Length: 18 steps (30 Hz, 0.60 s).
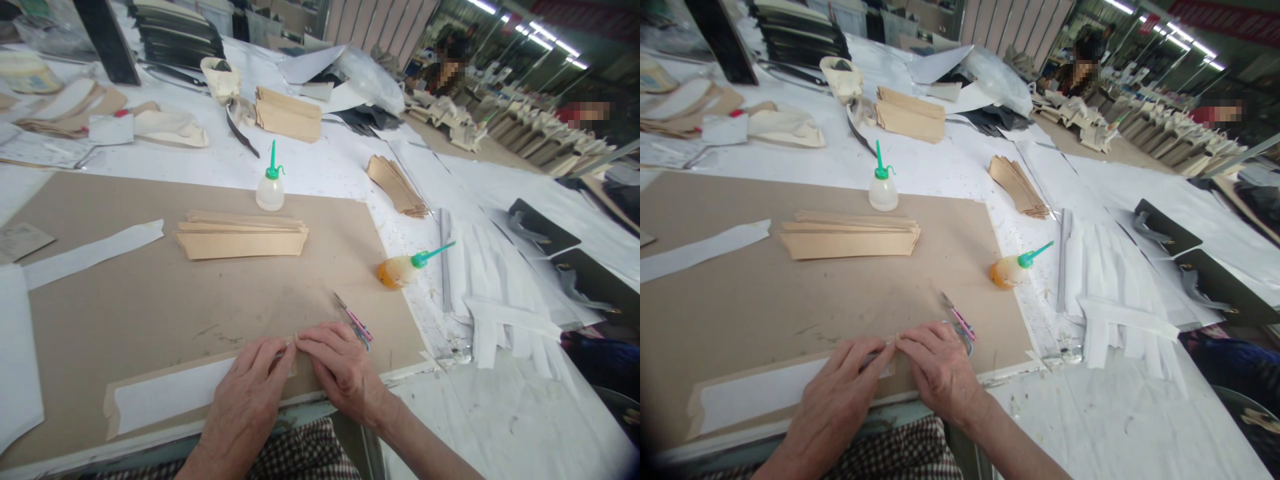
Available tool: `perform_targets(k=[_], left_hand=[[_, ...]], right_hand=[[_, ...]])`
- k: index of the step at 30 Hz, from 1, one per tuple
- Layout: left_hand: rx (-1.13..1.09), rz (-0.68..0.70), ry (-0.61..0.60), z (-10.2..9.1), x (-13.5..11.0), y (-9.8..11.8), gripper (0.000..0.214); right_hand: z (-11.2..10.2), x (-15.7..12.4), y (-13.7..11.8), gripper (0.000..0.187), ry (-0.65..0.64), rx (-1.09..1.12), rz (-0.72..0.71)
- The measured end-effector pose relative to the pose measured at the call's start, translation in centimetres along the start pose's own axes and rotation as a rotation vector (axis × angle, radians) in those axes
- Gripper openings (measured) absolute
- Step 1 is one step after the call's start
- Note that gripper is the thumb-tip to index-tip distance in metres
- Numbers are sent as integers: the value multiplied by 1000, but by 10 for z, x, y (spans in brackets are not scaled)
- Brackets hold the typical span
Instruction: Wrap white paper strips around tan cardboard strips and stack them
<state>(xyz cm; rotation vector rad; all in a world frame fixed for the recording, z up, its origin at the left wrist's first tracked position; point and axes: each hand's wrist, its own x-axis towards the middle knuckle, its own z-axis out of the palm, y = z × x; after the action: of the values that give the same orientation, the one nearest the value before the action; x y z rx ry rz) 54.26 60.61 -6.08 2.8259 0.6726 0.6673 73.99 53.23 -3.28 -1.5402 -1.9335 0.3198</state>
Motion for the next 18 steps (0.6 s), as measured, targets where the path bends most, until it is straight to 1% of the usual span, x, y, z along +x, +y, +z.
perform_targets(k=[3,6,13,18], left_hand=[[-1,4,1,0,0,0,47],[-3,1,4,0,0,0,47],[-7,-6,10,0,2,1,48],[-35,-24,30,-3,5,3,44]], right_hand=[[-4,4,1,33,-46,-92,-65],[-7,7,2,28,-99,-177,-115],[-13,12,7,21,-199,-268,-207],[-16,16,4,18,-269,-397,-280]])
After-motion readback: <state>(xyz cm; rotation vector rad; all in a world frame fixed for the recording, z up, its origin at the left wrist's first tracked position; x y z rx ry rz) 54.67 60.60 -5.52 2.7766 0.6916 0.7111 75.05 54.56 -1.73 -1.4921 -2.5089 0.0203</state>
